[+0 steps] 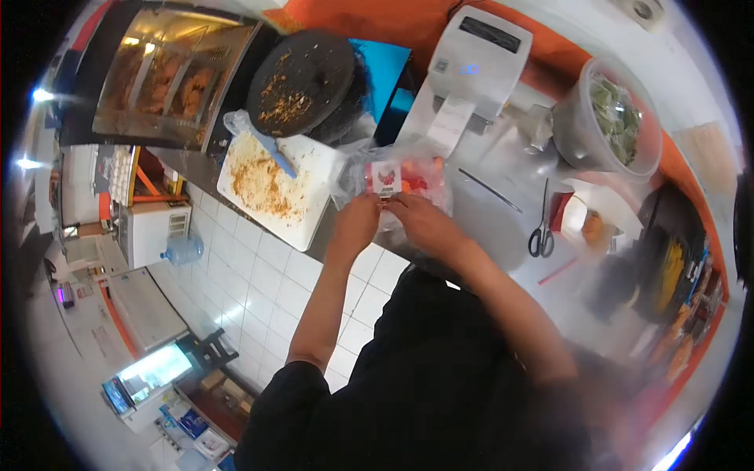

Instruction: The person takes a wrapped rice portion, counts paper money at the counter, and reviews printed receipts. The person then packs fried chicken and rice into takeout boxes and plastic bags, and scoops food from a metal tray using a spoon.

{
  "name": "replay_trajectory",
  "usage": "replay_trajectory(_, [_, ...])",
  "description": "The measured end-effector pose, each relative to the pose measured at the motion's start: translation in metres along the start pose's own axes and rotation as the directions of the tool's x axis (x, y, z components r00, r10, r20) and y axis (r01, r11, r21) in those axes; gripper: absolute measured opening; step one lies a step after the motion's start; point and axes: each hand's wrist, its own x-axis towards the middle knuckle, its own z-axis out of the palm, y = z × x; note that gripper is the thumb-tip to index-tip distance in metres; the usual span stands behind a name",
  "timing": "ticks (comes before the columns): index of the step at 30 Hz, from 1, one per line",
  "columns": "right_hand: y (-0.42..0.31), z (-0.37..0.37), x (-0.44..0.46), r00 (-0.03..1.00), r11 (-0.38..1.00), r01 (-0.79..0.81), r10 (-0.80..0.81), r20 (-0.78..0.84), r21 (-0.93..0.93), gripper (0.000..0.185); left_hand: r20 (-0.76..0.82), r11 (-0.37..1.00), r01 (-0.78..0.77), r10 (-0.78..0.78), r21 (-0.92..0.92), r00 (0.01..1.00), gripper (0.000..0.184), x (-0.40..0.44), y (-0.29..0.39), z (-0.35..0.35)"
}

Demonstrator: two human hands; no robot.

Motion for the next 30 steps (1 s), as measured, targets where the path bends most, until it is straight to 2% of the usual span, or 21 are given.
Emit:
replay_trajectory(2, [0.006, 0.024, 0.007, 0.994, 0.99, 0.059, -0.046, 0.101, -0.126, 0.022, -0.1, 0.989, 0.14, -0.135, 0.043, 0.986, 0.05, -0.021, -0.007, 0.015])
replay_trajectory(3, [0.011, 0.023, 0.004, 0.973, 0.945, -0.066, 0.132, 0.189, -0.32, 0.018, -0.206, 0.984, 0.168, -0.153, 0.057, 0.966, 0.068, -0.029, -0.005, 0.021])
replay_trajectory(4, [0.008, 0.019, 0.004, 0.918, 0.843, -0.158, 0.317, 0.238, -0.514, 0.016, -0.204, 0.983, 0.179, -0.168, 0.036, 0.964, 0.068, -0.029, -0.011, 0.023])
replay_trajectory(5, [0.004, 0.019, 0.005, 0.913, 0.84, -0.144, 0.317, 0.258, -0.523, 0.016, -0.183, 0.992, 0.124, -0.117, 0.028, 0.976, 0.071, -0.028, -0.017, 0.026])
replay_trajectory(6, [-0.001, 0.015, 0.003, 0.916, 0.789, -0.213, 0.366, 0.162, -0.577, 0.014, -0.158, 0.998, 0.064, -0.061, 0.019, 0.986, 0.073, -0.027, -0.02, 0.03])
replay_trajectory(8, [-0.016, 0.0, 0.014, 0.912, 0.719, -0.285, 0.407, 0.052, -0.634, 0.013, -0.242, 0.998, -0.002, -0.012, -0.058, 0.97, 0.072, -0.012, -0.025, 0.033])
replay_trajectory(11, [-0.023, 0.012, 0.045, 0.899, 0.784, -0.197, 0.383, 0.21, -0.589, 0.014, -0.272, 0.989, -0.073, 0.036, -0.129, 0.962, 0.069, -0.01, -0.019, 0.022])
replay_trajectory(13, [0.0, 0.05, 0.059, 0.999, 0.927, 0.019, -0.005, 0.039, -0.373, 0.032, -0.546, 0.971, -0.215, 0.126, -0.103, 0.828, 0.054, -0.019, -0.005, -0.002])
replay_trajectory(14, [0.001, 0.057, 0.064, 0.999, 0.924, 0.018, -0.005, 0.035, -0.381, 0.032, -0.55, 0.969, -0.224, 0.132, -0.103, 0.825, 0.054, -0.026, -0.001, -0.017])
replay_trajectory(16, [0.004, 0.071, 0.072, 0.986, 0.819, -0.08, 0.15, 0.077, -0.568, 0.049, -0.251, 0.87, -0.297, 0.209, -0.392, 0.945, 0.038, -0.049, -0.005, -0.041])
replay_trajectory(17, [0.017, 0.081, 0.075, 0.987, 0.819, -0.075, 0.142, 0.073, -0.57, 0.049, -0.247, 0.799, -0.483, 0.418, -0.359, 0.874, 0.026, -0.059, -0.013, -0.045])
replay_trajectory(18, [0.032, 0.089, 0.076, 0.971, 0.778, -0.057, 0.188, 0.145, -0.626, 0.054, -0.253, 0.802, -0.481, 0.413, -0.354, 0.875, 0.026, -0.059, -0.014, -0.046])
replay_trajectory(19, [0.042, 0.093, 0.075, 0.947, 0.735, -0.031, 0.238, 0.215, -0.677, 0.06, -0.574, 0.823, -0.563, 0.428, -0.07, 0.698, 0.026, -0.06, -0.011, -0.044])
replay_trajectory(20, [0.032, 0.08, 0.079, 0.948, 0.737, -0.017, 0.226, 0.223, -0.676, 0.06, -0.788, 0.828, -0.515, 0.464, 0.222, 0.405, 0.026, -0.061, -0.009, -0.042])
replay_trajectory(21, [0.023, 0.064, 0.079, 0.917, 0.742, 0.042, 0.237, 0.321, -0.67, 0.073, -0.794, 0.837, -0.501, 0.452, 0.22, 0.406, 0.026, -0.057, -0.011, -0.04])
replay_trajectory(22, [0.016, 0.052, 0.077, 0.874, 0.747, 0.101, 0.248, 0.417, -0.657, 0.086, -0.763, 0.861, -0.508, 0.348, 0.03, 0.545, 0.029, -0.046, -0.017, -0.035])
replay_trajectory(23, [0.036, 0.065, 0.067, 0.971, 0.867, 0.021, 0.101, 0.217, -0.498, 0.097, -0.702, 0.858, -0.489, 0.251, -0.158, 0.667, 0.032, -0.03, -0.024, -0.031])
replay_trajectory(24, [0.029, 0.06, 0.072, 0.971, 0.863, 0.034, 0.09, 0.22, -0.503, 0.097, -0.614, 0.828, -0.449, 0.169, -0.336, 0.771, 0.036, -0.016, -0.032, -0.029])
replay_trajectory(27, [-0.006, 0.023, 0.071, 0.973, 0.88, -0.058, 0.156, 0.173, -0.471, 0.098, -0.694, 0.832, -0.439, 0.094, -0.339, 0.714, 0.052, 0.0, -0.043, -0.012])
replay_trajectory(29, [-0.016, -0.001, 0.064, 0.879, 0.93, -0.286, 0.35, 0.323, -0.229, 0.099, -0.665, 0.854, -0.388, 0.068, -0.347, 0.744, 0.057, -0.005, -0.044, -0.017])
replay_trajectory(30, [-0.018, -0.01, 0.057, 0.879, 0.928, -0.287, 0.353, 0.32, -0.235, 0.099, -0.642, 0.879, -0.332, 0.04, -0.342, 0.766, 0.063, -0.006, -0.045, -0.021])
